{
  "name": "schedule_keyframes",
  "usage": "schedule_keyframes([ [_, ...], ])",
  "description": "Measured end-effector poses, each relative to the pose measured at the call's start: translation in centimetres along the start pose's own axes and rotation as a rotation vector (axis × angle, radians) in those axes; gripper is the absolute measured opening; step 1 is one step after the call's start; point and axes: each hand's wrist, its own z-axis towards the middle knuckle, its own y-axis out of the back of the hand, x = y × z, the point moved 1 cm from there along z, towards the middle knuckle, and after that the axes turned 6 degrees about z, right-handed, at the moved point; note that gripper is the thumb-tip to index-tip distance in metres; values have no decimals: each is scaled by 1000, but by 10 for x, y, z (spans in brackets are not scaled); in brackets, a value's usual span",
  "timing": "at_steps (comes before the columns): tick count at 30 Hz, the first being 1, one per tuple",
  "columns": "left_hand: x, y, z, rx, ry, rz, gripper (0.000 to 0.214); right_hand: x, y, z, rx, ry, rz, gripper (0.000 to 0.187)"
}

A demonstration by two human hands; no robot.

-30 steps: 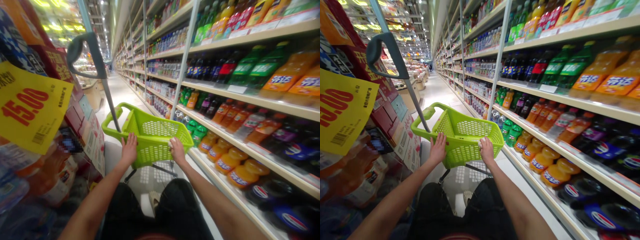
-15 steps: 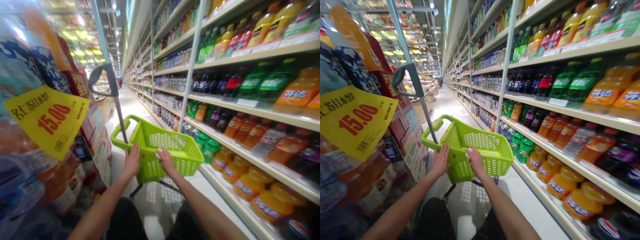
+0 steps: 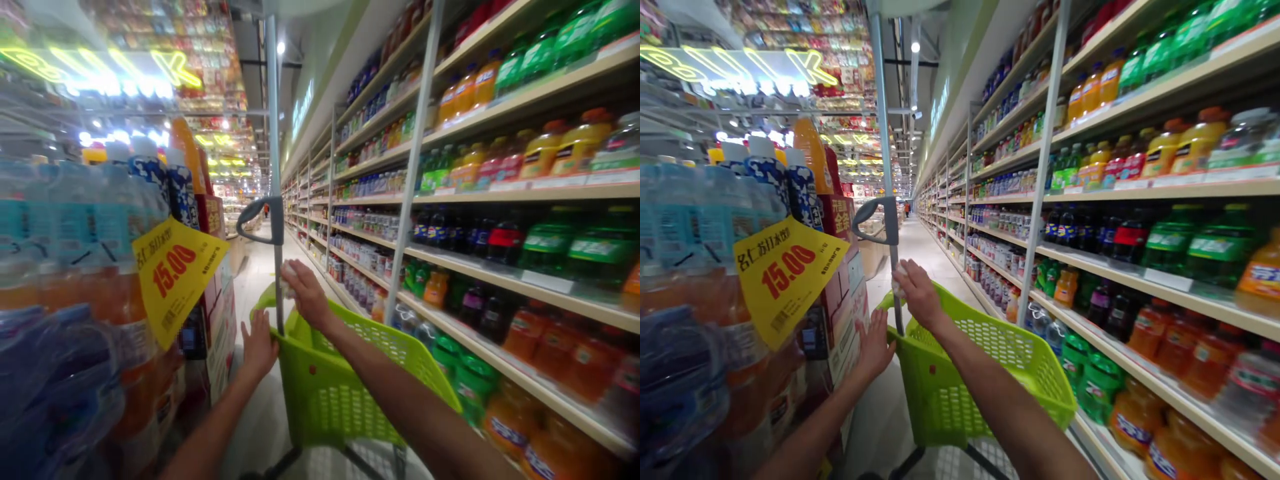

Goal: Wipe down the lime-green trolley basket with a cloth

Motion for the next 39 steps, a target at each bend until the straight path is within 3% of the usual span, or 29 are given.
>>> schedule_keyframes([
  [3,3,-7,-7,88,-45,-14,70,-10,-8,45,43,102,-98,31],
  [6,6,-8,-12,135,-88,-15,69,-16,-13,51,167,159,-157,31],
  [13,7,-3,-13,159,-126,-7,70,-3,-30,-35,482,368,-82,31],
  [16,8,-8,-14,160,-129,13,71,0,-33,-47,555,445,-63,29],
  [18,8,-11,-15,146,-133,29,72,-1,-31,-33,542,429,-74,29],
  [22,6,-14,-16,116,-136,51,74,-5,-28,7,393,246,-99,33],
  [24,5,-15,-17,111,-138,53,73,-5,-30,8,365,211,-82,32],
  [30,8,-15,-16,91,-164,8,70,5,-45,-60,452,374,-34,28],
  [34,14,-19,-34,-1,-157,-155,68,7,-46,-96,497,362,18,29],
  [37,30,-31,-61,-102,8,-372,68,11,-43,-108,507,295,102,28],
  [39,46,-42,-77,-130,247,-539,66,19,-41,-115,474,199,162,27],
])
